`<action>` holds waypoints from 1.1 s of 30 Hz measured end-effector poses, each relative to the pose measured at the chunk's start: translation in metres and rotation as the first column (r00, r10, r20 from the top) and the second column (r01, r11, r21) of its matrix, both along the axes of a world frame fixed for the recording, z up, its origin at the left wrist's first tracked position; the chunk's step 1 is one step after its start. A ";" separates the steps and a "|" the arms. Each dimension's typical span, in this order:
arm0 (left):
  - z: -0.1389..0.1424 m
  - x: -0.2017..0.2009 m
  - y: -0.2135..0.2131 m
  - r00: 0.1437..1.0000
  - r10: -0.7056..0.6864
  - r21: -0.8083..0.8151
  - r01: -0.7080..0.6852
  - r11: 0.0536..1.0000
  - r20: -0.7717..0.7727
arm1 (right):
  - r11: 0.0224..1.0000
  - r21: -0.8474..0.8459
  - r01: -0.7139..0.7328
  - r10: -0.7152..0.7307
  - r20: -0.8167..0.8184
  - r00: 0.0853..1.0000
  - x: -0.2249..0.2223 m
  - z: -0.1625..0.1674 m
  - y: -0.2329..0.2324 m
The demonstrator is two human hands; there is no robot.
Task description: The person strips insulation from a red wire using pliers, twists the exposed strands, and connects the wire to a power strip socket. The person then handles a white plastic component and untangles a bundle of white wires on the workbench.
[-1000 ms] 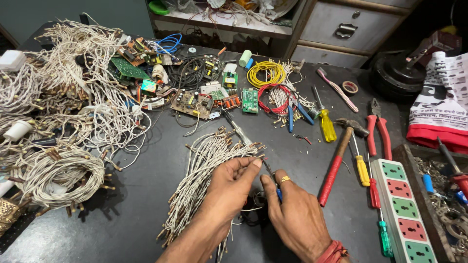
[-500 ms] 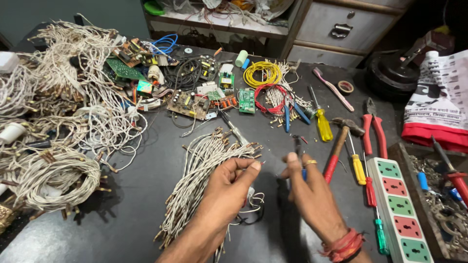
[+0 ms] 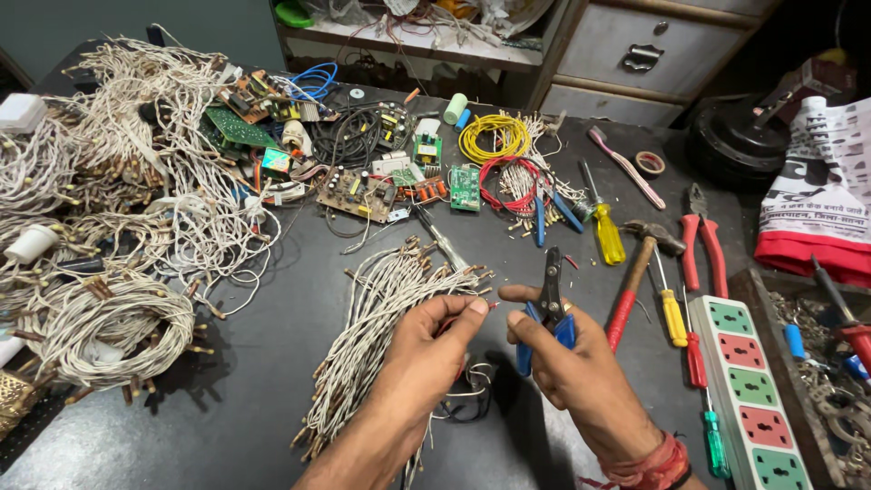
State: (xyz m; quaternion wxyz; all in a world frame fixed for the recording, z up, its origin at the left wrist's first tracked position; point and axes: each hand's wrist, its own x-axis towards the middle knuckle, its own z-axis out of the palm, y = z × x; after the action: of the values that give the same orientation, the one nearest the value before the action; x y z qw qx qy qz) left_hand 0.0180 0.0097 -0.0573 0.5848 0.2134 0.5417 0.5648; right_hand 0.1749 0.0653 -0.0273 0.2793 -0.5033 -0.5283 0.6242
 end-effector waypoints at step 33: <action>0.001 -0.001 0.000 0.988 -0.136 0.017 0.137 0.990 -0.068 | 0.907 0.418 -0.058 -0.013 0.165 0.986 0.008 -0.015 0.006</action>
State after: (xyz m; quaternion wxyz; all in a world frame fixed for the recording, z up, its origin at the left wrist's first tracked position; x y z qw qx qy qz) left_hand 0.0172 0.0096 -0.0559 0.6014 0.2752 0.5387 0.5219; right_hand 0.1827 0.0716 -0.0420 0.3298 -0.4747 -0.6772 0.4553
